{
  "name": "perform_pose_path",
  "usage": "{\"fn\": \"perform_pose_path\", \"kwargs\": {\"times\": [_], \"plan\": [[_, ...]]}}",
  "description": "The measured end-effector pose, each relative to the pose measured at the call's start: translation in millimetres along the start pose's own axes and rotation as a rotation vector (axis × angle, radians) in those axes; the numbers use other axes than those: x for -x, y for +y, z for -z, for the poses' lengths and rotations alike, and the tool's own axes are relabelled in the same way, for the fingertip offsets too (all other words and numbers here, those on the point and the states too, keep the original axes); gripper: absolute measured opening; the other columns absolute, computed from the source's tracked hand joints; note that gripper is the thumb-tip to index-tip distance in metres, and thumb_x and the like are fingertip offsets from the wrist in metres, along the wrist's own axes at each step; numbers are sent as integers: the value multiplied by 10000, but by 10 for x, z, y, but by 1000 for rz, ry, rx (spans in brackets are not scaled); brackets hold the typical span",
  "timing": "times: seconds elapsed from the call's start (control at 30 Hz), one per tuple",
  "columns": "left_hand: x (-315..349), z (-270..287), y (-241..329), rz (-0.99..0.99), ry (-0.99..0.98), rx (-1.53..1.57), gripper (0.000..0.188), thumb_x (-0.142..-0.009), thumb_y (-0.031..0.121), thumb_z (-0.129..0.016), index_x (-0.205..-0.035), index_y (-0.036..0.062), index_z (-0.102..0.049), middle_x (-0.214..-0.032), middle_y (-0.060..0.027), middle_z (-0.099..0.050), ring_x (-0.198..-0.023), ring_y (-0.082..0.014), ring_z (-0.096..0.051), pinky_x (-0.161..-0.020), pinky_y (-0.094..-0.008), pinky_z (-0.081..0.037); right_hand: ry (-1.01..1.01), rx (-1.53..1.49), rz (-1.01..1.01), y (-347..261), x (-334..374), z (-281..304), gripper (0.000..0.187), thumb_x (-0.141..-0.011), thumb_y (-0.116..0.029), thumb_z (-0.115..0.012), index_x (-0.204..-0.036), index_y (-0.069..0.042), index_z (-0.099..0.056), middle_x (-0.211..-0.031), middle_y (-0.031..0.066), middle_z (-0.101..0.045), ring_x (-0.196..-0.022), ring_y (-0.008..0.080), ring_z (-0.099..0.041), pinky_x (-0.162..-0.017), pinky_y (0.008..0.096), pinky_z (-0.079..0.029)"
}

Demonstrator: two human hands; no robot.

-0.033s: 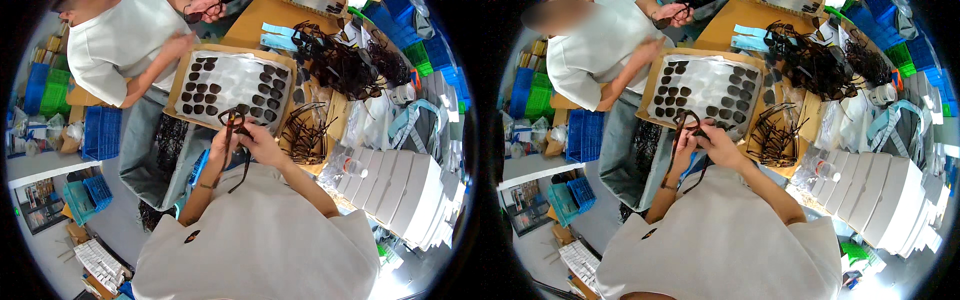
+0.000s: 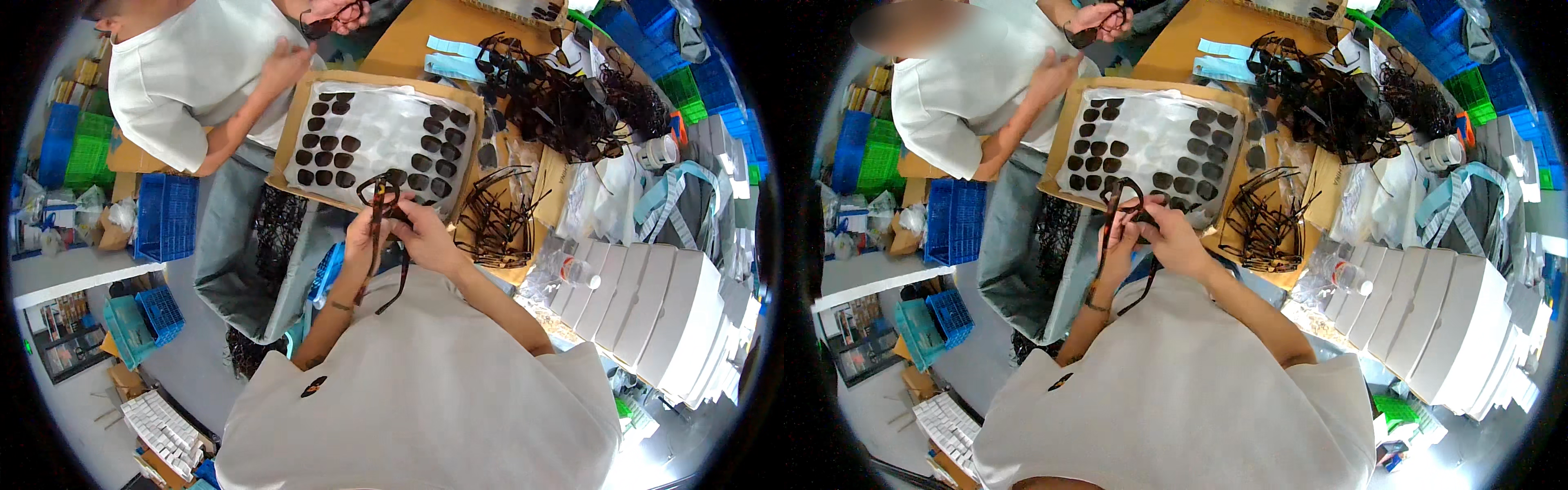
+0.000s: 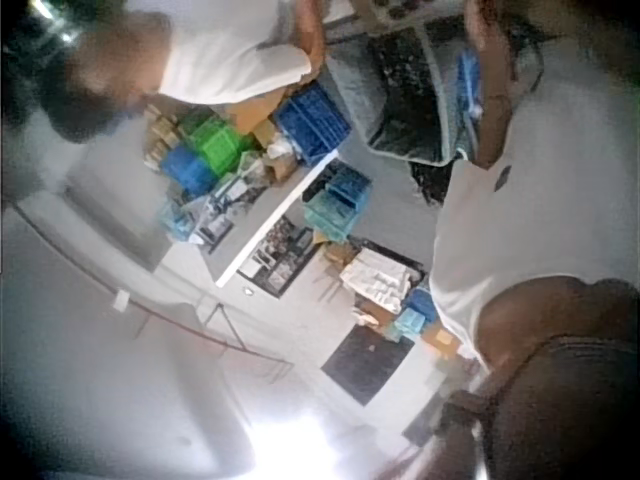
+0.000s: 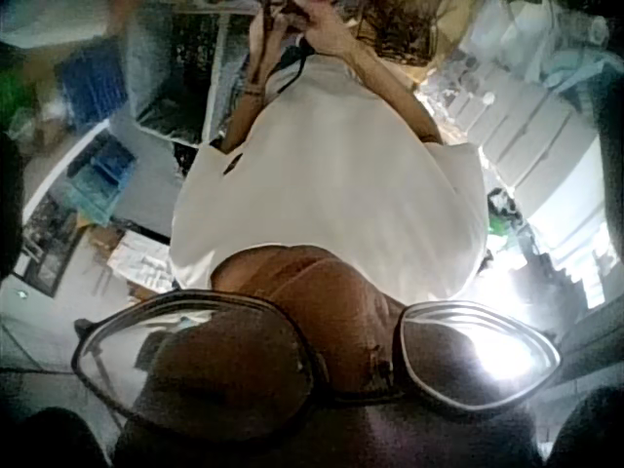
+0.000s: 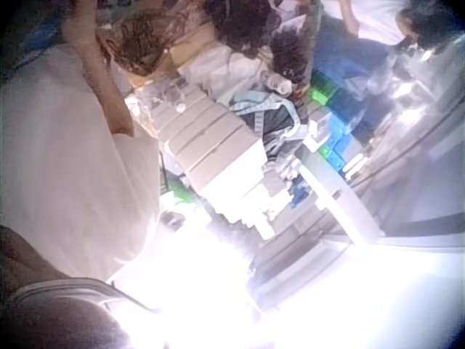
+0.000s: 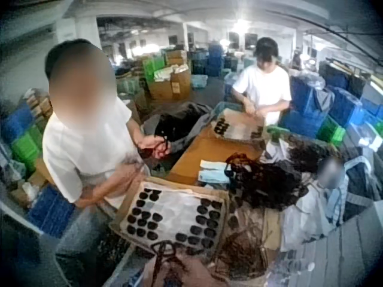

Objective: The person assembles sunglasses by picking up lenses and frames from a tray, fitting the lenses into the frames, and placing the completed units on the table. The process is repeated continuously with other workers nearby performing similar tasks.

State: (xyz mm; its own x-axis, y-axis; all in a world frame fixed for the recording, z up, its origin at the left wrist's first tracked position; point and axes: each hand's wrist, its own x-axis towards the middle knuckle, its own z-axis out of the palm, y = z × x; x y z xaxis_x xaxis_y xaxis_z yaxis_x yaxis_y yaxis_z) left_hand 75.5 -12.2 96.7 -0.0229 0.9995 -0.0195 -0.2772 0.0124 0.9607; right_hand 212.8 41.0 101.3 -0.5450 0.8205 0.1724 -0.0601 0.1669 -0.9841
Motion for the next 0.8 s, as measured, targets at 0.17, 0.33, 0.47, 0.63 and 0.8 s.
{"fn": "perform_pose_path", "kwargs": {"times": [0.17, 0.33, 0.47, 0.63, 0.8], "plan": [[63, -10, -453, 43, 282, -255, 293, -998, 70, -443, -1262, 9, -555, -1185, -84, -603, -1018, -156, -580, -892, -254, -446, 127, -36, -230, 304, 89, -254, 323, -879, 31, -547, -1202, 4, -550, -1037, 224, -649, -875, 312, -660, -773, 347, -513], [-7, 105, -446, -13, 370, 275, 282, -1035, 207, -478, -1211, -10, -517, -1140, -100, -638, -959, -165, -629, -834, -284, -515, 154, -435, -448, 405, 76, -301, 283, -908, -33, -603, -1175, -26, -511, -1110, 122, -614, -987, 211, -634, -849, 324, -484], [28, 134, -380, -102, 447, 225, 254, -1040, 201, -461, -1176, -4, -522, -1083, -99, -644, -934, -168, -640, -842, -308, -536, 152, -916, -671, 327, 61, -208, 295, -871, -22, -651, -1142, -28, -534, -1101, 75, -608, -1031, 176, -609, -866, 316, -492], [89, 522, -248, -137, 771, 349, 213, -1033, 214, -483, -1137, 30, -517, -1099, -121, -634, -899, -198, -647, -831, -350, -538, 74, -874, -443, 383, 13, -115, 287, -814, 43, -672, -1084, 9, -580, -1072, 104, -617, -1017, 227, -648, -924, 337, -493], [521, 963, -183, -161, 739, 366, 272, -1001, 247, -553, -1173, 37, -530, -1109, -117, -630, -900, -187, -622, -834, -353, -510, 185, -317, -539, 760, -268, 7, 152, -934, -71, -604, -1059, 15, -593, -951, 81, -636, -861, 157, -651, -676, 283, -511]]}}
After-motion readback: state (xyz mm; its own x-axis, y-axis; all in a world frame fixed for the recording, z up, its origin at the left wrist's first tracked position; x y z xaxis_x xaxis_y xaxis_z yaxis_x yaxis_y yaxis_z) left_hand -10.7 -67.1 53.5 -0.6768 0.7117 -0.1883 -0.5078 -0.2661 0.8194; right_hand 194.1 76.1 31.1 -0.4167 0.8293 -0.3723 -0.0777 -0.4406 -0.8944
